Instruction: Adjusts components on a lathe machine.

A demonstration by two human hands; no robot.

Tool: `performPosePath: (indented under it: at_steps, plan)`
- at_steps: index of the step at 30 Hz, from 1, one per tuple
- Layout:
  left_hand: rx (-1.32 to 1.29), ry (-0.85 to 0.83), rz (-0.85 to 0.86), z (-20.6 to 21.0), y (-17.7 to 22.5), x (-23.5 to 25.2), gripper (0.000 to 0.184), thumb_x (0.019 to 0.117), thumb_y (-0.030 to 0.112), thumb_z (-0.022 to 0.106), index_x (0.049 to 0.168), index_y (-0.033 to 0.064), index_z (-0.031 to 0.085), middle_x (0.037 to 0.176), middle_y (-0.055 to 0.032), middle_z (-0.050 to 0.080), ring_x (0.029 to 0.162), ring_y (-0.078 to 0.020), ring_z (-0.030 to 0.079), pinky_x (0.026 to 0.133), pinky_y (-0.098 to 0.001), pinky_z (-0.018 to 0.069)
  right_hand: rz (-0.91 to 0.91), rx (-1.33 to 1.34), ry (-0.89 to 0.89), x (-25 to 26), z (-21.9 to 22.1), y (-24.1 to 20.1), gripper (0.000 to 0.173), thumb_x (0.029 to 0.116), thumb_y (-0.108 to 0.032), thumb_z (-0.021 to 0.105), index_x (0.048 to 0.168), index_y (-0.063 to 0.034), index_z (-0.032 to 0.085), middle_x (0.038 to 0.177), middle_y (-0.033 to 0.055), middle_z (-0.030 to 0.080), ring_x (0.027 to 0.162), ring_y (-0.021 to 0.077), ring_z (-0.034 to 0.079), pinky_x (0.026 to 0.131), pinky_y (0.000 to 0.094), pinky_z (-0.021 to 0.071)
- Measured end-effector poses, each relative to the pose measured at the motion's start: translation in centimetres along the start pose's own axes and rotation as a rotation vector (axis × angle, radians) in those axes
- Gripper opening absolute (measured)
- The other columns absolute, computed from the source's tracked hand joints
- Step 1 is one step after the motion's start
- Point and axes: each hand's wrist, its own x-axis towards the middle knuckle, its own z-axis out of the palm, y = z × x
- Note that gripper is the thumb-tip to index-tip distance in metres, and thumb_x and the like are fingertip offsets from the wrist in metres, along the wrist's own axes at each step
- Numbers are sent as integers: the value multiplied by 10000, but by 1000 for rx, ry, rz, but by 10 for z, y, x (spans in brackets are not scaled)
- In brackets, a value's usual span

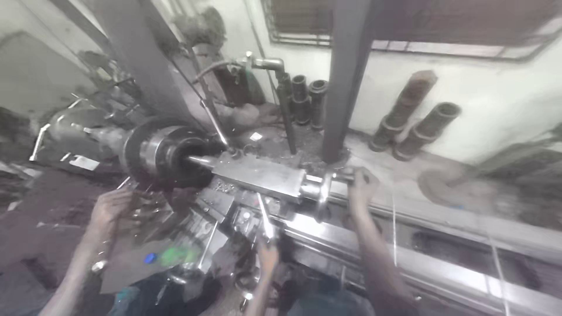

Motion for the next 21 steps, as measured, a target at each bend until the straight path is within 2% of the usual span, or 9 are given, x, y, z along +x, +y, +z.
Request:
performPosePath:
  at_steps: [2, 5, 7, 8, 10, 13, 15, 18, 21]
  plan:
    - [-31, -11, -53, -1, 1, -4, 514, 1006, 112, 595, 1486, 38, 426, 1124, -181, 671, 870, -247, 677, 764, -452, 582, -167, -39, -116, -48, -29, 22, 265, 1015, -164, 547, 990, 68, 674, 804, 55, 643, 710, 72, 607, 693, 282, 549]
    - [-125, -27, -87, 1, 2, 2, 499, 1023, 108, 568, 1493, 48, 411, 1064, -162, 662, 783, -223, 666, 674, -421, 584, -265, -50, -132, -16, -18, 82, 325, 1051, -212, 532, 1070, 77, 679, 864, 123, 665, 752, 159, 613, 735, 379, 538]
    - [-133, -58, -86, -2, -4, -3, 463, 1022, 99, 559, 1461, 40, 424, 1016, -145, 672, 732, -210, 667, 642, -402, 586, -135, 16, 16, 14, 0, 48, 255, 992, -185, 562, 855, 6, 661, 687, 65, 608, 592, 143, 556, 614, 391, 504]
    - [-135, -69, -73, -2, -2, 3, 458, 1022, 99, 558, 1456, 39, 421, 997, -138, 676, 711, -208, 668, 627, -401, 588, -82, 7, 30, 16, 5, 10, 253, 992, -176, 550, 781, -52, 613, 627, -3, 569, 537, 77, 537, 561, 309, 505]
    - [-114, -88, -81, -2, -4, 0, 447, 1017, 98, 562, 1439, 41, 428, 968, -126, 687, 695, -210, 670, 625, -402, 587, -162, -10, -27, -30, -17, -6, 219, 1010, -128, 511, 891, 13, 630, 706, -19, 593, 616, 10, 580, 622, 226, 545]
    - [-86, -73, -76, -2, 5, 8, 464, 1012, 93, 583, 1446, 48, 426, 960, -124, 697, 725, -221, 688, 670, -419, 596, -273, -158, -113, -30, -19, 59, 328, 1062, -196, 512, 1076, 97, 659, 870, 107, 655, 752, 98, 600, 722, 329, 534]
    - [-100, -107, -85, -4, -3, -2, 496, 1019, 96, 584, 1478, 56, 401, 986, -126, 695, 758, -216, 692, 704, -413, 599, -57, -204, 1, 9, -5, 42, 313, 1048, -217, 541, 1059, 63, 681, 889, 135, 677, 779, 167, 630, 791, 416, 531]
    - [-281, -133, -85, -3, -11, 8, 521, 1026, 78, 557, 1503, 45, 351, 978, -150, 684, 676, -216, 665, 609, -402, 581, -128, -127, 75, 3, -4, -25, 292, 1040, -212, 519, 913, 26, 631, 739, 8, 583, 640, 42, 581, 657, 270, 551]
    - [-485, -140, -246, -15, 24, 5, 383, 1055, 24, 465, 1429, -38, 409, 885, -158, 663, 591, -172, 626, 538, -314, 552, -278, -234, -21, -67, -30, 34, 353, 1055, -199, 475, 968, 95, 650, 755, 15, 607, 633, 6, 553, 632, 233, 525]
